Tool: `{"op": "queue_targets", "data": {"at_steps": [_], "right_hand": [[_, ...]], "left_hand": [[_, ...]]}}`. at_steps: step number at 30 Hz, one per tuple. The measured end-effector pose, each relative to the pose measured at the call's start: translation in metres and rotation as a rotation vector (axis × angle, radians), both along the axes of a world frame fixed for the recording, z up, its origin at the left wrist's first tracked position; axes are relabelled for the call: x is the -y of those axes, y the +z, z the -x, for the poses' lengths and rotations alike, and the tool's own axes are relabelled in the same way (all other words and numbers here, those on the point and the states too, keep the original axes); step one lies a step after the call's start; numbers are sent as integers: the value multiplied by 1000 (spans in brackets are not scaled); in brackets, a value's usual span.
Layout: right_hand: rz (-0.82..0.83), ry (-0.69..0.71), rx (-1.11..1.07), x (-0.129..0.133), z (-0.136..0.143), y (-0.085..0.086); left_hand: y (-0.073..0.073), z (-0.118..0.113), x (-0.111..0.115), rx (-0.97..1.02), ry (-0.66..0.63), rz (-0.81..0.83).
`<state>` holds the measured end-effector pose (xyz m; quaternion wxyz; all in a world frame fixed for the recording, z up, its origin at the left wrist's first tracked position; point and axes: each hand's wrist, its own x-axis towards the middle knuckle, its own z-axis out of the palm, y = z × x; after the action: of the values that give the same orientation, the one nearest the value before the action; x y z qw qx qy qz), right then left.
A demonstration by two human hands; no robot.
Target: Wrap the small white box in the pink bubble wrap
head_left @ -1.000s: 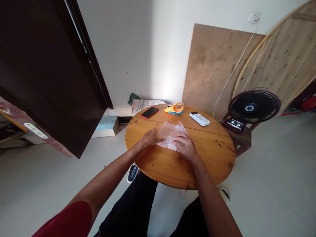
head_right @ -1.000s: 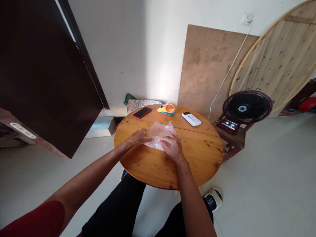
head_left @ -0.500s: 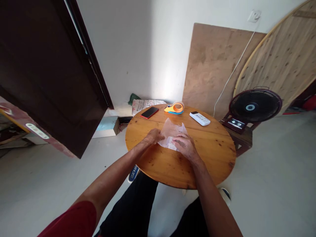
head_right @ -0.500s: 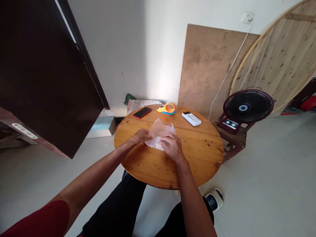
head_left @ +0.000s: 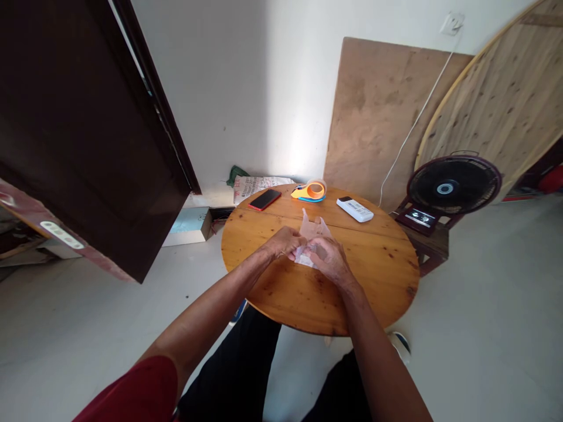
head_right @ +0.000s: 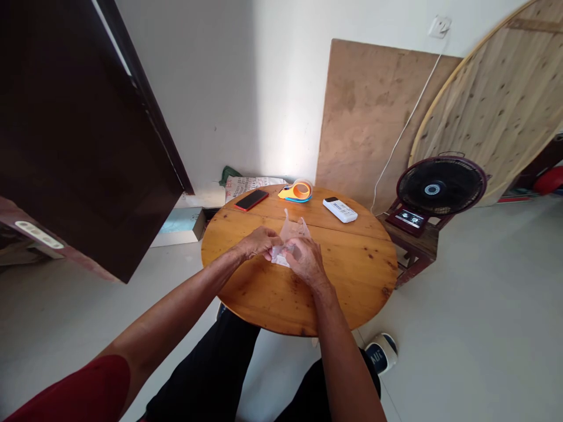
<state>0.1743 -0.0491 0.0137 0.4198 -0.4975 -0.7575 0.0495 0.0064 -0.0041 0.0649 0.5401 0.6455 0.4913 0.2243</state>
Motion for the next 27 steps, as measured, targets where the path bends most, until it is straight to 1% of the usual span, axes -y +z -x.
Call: {"op": "queue_targets", "data": {"at_steps": [3,6,8,10,12,15,18,21,24,27], "right_hand": [[9,-24,-27,0,-1,-1],[32,-24,-39,1,-1,0],[44,-27,-44,2,-1,1],[49,-24,-47,2,-1,1],[48,-21,-53,1,-1,1],[46,-9,-60,1,-2,0],[66,5,-67,2,-4,0],[92,7,-70,5,-5,2],[119,-22,-88,7,-6,3],[179,-55,-153,6,-9,-1]], "left_hand": [[6,7,4,48,-113,10],[7,14,7,68,-214,-19],[5,16,8,60,-279,-86],[1,17,10,9,-316,-223],[-2,15,13,-95,-311,-415],[-9,11,20,-255,-251,-671],[-18,7,25,-335,-201,-829],[-28,6,25,-368,-208,-996],[-33,6,21,-357,-268,-1105],[-35,6,19,-361,-315,-1118]]}}
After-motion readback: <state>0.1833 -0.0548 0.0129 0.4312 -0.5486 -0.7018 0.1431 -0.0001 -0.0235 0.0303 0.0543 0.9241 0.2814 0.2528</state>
